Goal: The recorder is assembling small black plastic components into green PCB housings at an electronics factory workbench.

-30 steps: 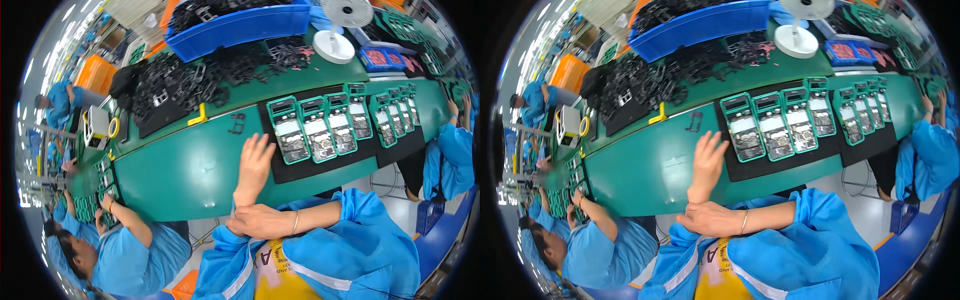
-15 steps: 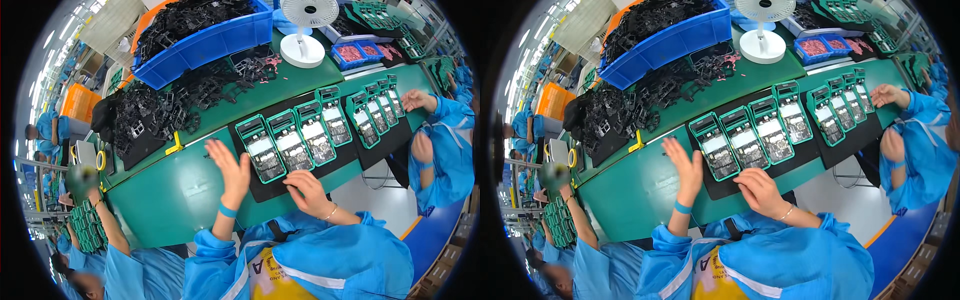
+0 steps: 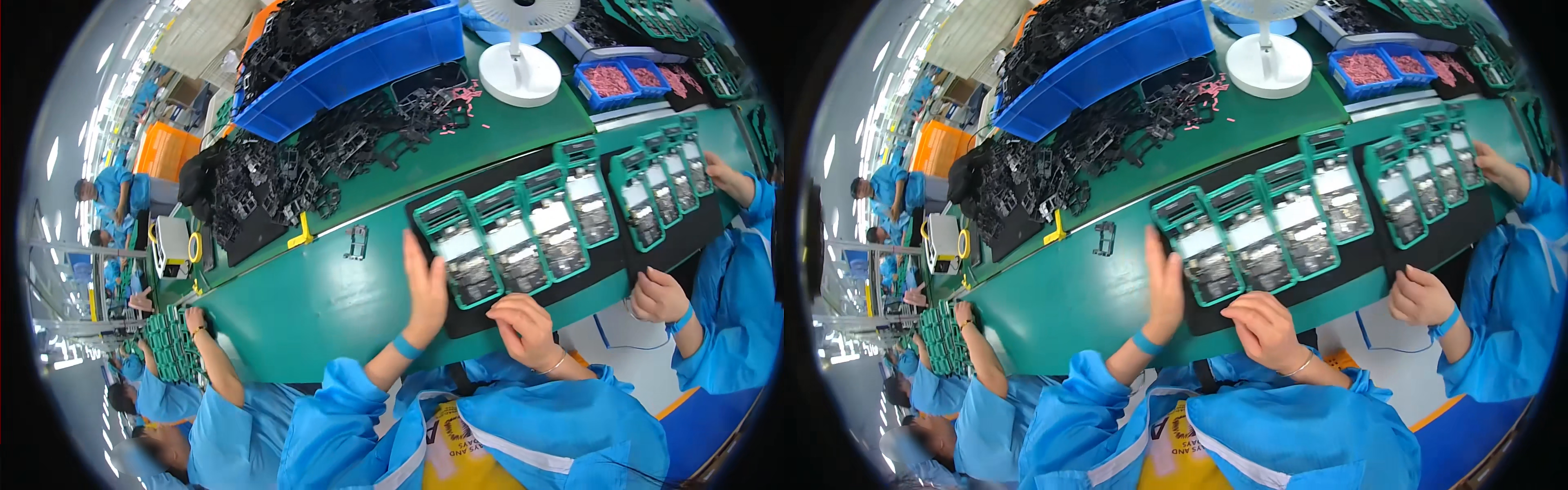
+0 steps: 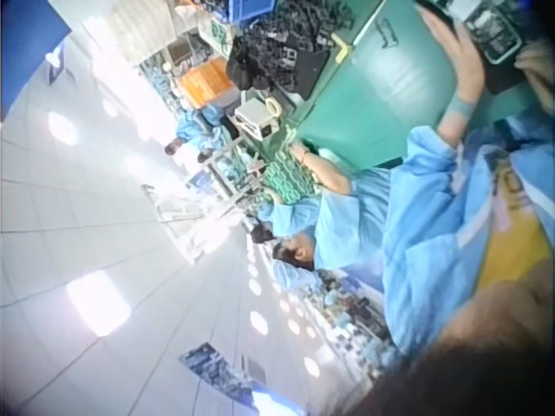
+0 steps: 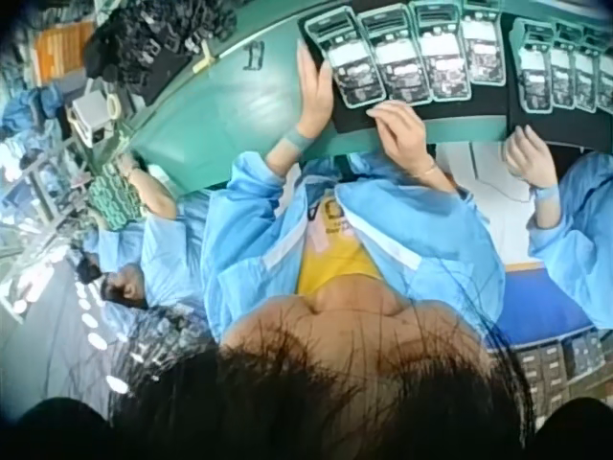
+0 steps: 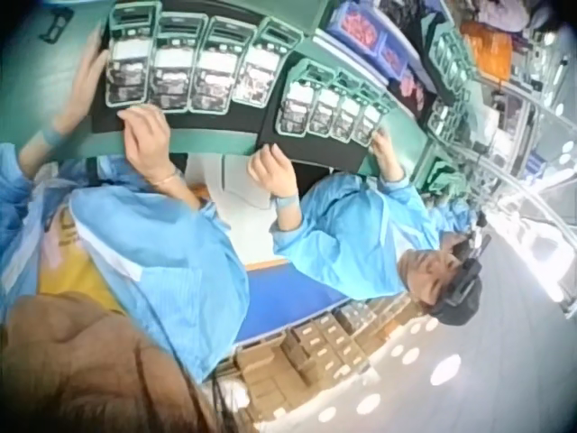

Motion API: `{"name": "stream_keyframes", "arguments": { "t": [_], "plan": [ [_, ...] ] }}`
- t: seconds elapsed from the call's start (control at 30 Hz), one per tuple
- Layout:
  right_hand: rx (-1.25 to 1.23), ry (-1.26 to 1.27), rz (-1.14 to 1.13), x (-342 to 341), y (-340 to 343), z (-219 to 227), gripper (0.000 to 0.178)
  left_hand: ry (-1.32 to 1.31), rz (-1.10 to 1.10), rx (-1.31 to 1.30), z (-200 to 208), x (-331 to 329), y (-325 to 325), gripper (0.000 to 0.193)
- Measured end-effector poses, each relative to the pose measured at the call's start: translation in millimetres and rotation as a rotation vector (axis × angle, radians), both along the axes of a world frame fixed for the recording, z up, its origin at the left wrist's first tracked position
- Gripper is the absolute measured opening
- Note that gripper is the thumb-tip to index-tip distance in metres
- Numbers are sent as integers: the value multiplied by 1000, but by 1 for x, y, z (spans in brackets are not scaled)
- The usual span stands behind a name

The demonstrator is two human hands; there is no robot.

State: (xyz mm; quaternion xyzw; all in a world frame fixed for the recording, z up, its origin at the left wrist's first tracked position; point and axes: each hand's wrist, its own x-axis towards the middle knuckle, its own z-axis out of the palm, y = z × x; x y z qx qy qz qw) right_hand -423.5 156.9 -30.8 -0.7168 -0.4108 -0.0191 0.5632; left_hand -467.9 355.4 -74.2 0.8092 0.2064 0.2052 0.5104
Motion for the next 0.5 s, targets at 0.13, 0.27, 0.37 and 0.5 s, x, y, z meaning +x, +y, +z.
{"name": "stream_keyframes", "arguments": {
  "t": [0.13,0.27,0.37,0.5],
  "plan": [
    [-19,-58,-40,19,-7,-6,24,-102,-99,94,-16,47,-57,76],
    [-146,-151,-259,33,-33,9,22,-227,-295,-63,-17,105,-116,83],
    [-92,-74,-395,56,-50,14,17,-151,-545,-310,1,133,-118,79],
    [-148,-43,-337,89,-22,35,16,-151,-495,200,17,103,-41,37]
  ]
}}
